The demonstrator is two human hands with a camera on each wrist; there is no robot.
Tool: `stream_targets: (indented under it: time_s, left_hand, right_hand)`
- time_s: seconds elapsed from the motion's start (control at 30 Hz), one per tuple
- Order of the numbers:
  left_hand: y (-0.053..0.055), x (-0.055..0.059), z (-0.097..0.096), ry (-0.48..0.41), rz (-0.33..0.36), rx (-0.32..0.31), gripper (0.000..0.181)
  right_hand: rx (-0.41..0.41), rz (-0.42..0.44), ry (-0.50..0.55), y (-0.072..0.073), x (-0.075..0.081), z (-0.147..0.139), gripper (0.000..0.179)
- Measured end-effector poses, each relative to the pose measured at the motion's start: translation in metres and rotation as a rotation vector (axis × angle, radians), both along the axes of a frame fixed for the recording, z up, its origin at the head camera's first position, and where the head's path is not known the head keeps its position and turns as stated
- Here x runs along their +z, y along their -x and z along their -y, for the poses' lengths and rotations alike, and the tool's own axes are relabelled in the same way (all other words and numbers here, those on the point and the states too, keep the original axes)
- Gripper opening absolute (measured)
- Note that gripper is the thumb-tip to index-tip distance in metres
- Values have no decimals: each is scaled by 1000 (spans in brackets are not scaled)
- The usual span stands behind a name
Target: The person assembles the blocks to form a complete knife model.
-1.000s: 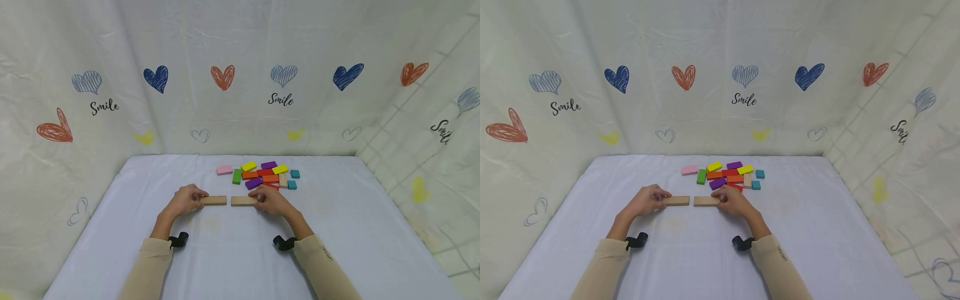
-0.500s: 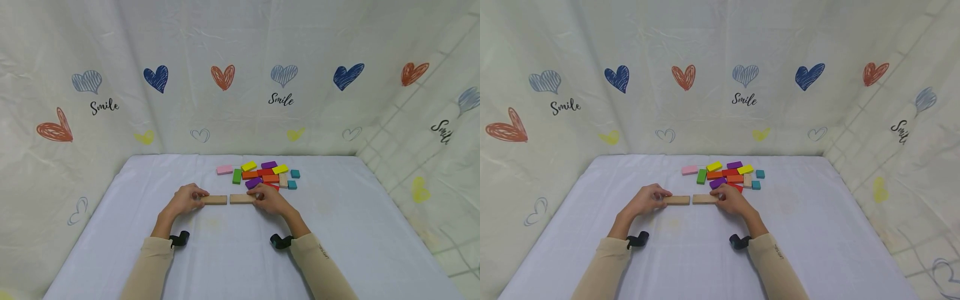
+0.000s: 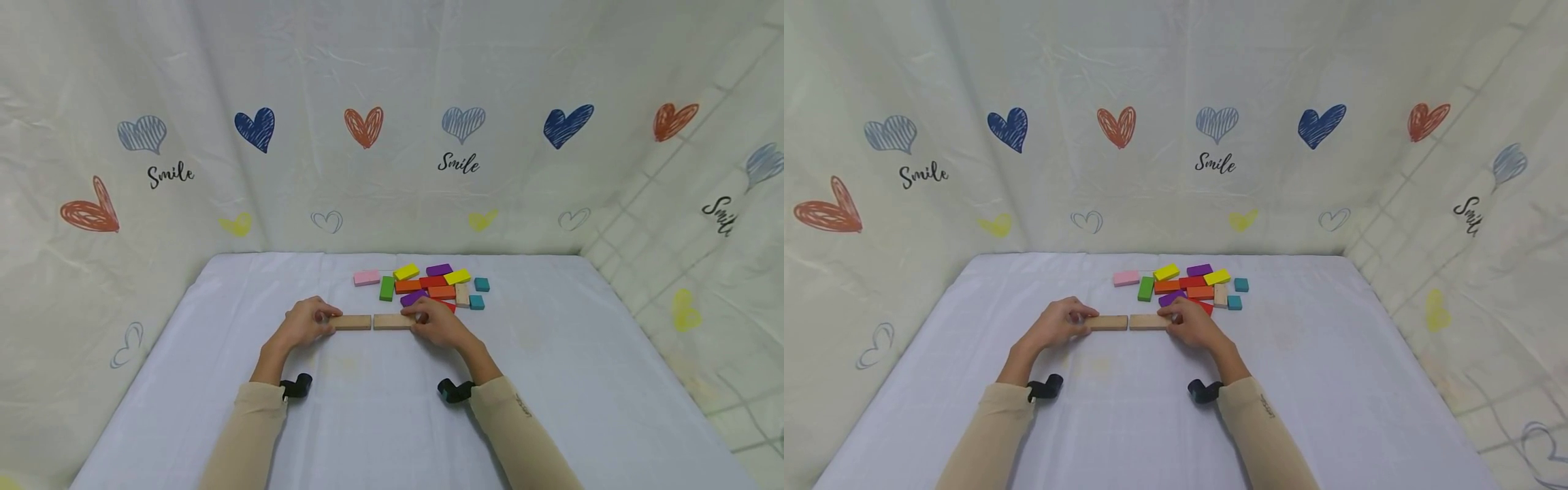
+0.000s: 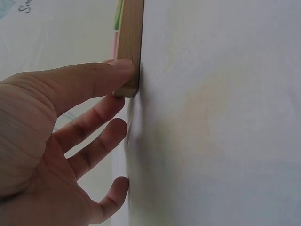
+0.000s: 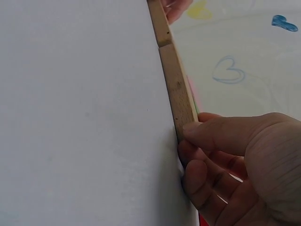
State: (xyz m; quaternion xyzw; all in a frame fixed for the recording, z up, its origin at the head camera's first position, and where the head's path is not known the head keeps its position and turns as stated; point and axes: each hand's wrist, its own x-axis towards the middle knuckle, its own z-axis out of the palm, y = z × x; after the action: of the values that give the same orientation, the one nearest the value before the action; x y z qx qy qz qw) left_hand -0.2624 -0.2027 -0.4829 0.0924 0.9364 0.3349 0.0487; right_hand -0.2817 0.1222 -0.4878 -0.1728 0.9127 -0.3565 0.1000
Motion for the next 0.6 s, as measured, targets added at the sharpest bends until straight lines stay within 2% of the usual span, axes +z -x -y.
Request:
stream_targets:
  time_s: [0.6]
  left_hand:
    - [7, -2, -1, 8, -22, 12, 33]
  right_hand:
    - [6, -11, 15, 4, 1, 5, 37]
